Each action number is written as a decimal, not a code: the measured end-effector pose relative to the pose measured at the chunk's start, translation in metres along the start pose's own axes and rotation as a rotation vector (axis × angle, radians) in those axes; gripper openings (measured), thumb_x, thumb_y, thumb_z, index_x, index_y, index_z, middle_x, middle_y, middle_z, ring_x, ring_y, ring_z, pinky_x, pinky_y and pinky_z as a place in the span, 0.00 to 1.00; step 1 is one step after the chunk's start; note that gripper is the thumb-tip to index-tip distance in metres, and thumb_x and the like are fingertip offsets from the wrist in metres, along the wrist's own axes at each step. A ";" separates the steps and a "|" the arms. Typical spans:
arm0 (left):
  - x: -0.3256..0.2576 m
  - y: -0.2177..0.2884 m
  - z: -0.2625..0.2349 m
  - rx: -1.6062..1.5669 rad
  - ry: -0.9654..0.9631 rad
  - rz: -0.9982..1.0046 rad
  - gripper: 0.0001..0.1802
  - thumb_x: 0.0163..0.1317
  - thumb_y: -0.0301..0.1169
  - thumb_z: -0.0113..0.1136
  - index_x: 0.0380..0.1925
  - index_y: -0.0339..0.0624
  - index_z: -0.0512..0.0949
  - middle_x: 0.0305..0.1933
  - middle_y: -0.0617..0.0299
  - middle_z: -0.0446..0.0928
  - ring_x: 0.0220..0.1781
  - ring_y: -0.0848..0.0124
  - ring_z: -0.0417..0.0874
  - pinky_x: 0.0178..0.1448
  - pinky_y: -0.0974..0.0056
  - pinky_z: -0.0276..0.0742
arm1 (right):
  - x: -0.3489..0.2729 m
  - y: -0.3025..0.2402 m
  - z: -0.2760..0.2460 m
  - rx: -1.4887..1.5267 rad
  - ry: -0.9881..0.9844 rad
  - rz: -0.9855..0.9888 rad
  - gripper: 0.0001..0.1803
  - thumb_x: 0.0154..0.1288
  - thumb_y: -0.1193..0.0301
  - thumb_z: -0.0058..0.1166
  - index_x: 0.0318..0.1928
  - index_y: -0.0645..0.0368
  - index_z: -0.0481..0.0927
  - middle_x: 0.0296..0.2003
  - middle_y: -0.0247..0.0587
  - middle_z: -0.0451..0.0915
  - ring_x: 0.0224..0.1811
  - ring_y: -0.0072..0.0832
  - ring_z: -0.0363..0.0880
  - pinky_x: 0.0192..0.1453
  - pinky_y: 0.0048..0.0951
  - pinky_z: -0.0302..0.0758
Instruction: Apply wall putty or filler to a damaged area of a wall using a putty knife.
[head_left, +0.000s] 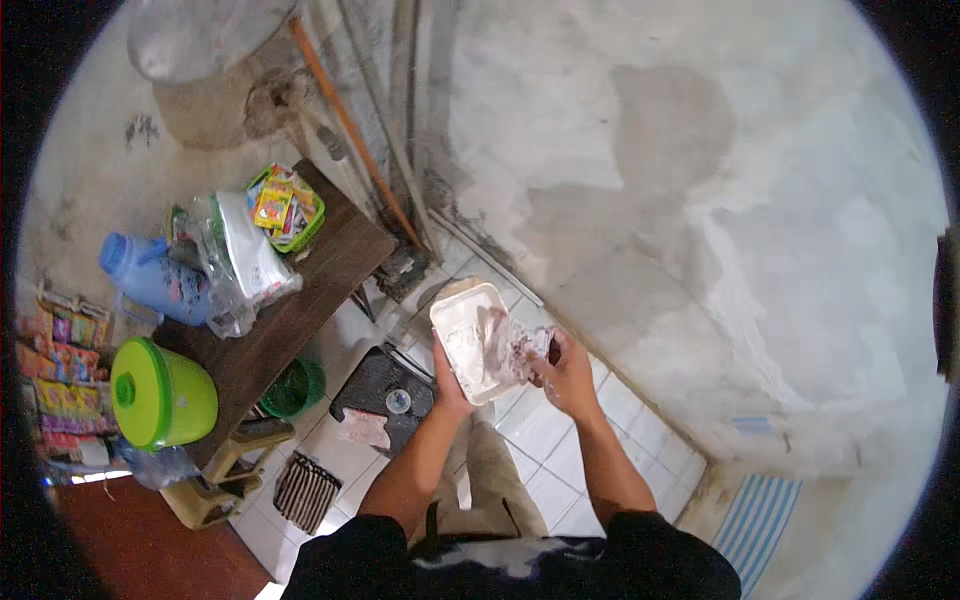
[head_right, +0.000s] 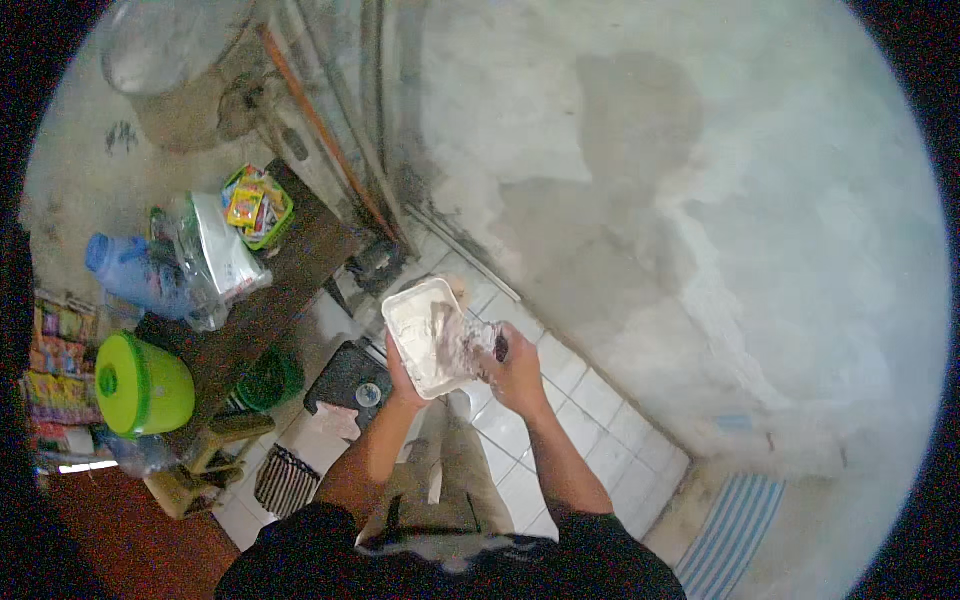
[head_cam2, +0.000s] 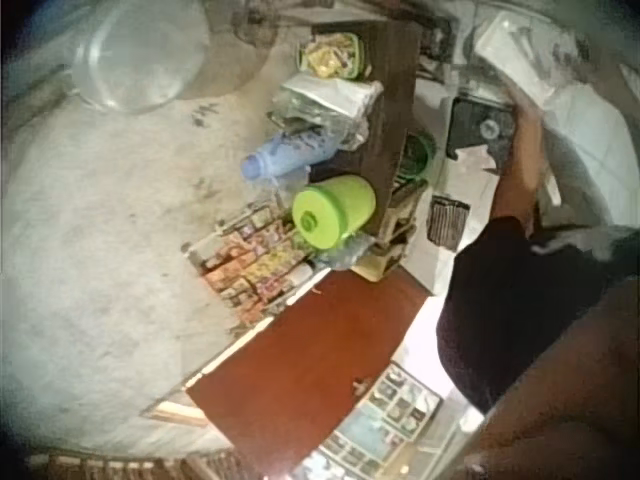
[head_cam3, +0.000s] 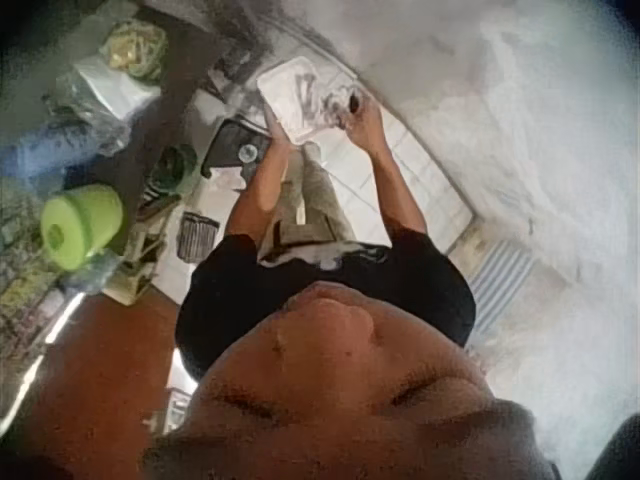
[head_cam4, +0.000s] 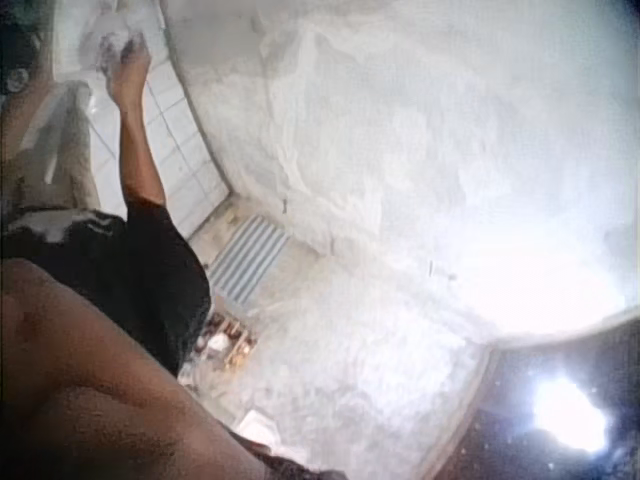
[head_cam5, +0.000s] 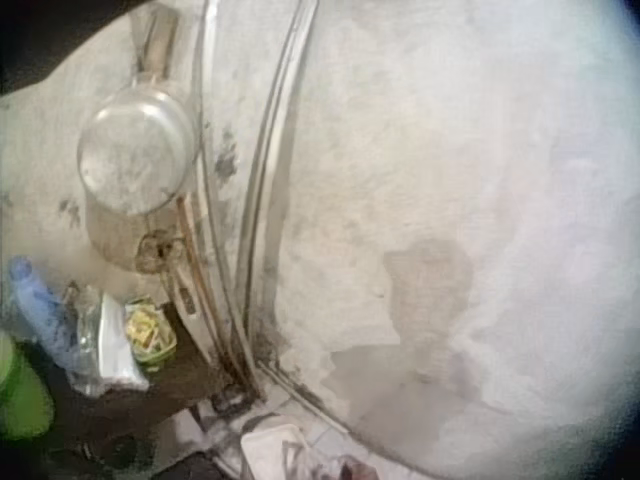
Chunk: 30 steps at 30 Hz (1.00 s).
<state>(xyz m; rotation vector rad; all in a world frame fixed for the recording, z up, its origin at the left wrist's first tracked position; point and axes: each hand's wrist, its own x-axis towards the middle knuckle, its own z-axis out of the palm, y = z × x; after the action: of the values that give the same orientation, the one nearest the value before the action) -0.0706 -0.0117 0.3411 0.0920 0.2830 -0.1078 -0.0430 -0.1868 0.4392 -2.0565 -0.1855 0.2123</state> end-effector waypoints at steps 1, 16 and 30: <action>-0.011 -0.002 0.011 0.014 -0.007 -0.017 0.42 0.71 0.65 0.38 0.74 0.49 0.63 0.73 0.55 0.69 0.70 0.52 0.73 0.73 0.40 0.69 | -0.015 -0.036 -0.016 0.084 0.031 0.050 0.05 0.66 0.77 0.59 0.37 0.63 0.75 0.23 0.32 0.77 0.23 0.19 0.73 0.27 0.24 0.69; -0.102 -0.126 0.122 0.110 -0.236 -0.623 0.38 0.71 0.66 0.39 0.68 0.53 0.70 0.64 0.57 0.77 0.62 0.51 0.81 0.66 0.42 0.77 | -0.223 -0.121 -0.122 0.000 0.719 0.011 0.10 0.72 0.73 0.56 0.47 0.65 0.72 0.30 0.48 0.82 0.31 0.35 0.84 0.37 0.34 0.77; -0.155 -0.208 0.159 0.307 -0.347 -0.897 0.37 0.74 0.62 0.37 0.70 0.49 0.68 0.65 0.53 0.76 0.63 0.54 0.80 0.68 0.46 0.77 | -0.285 -0.095 -0.141 -0.136 0.842 0.119 0.19 0.65 0.71 0.63 0.51 0.68 0.74 0.33 0.62 0.83 0.38 0.57 0.85 0.43 0.46 0.79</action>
<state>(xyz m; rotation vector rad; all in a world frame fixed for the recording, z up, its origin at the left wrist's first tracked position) -0.1995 -0.2199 0.5215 0.2437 -0.0610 -1.0495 -0.2924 -0.3251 0.6094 -2.1174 0.4501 -0.6082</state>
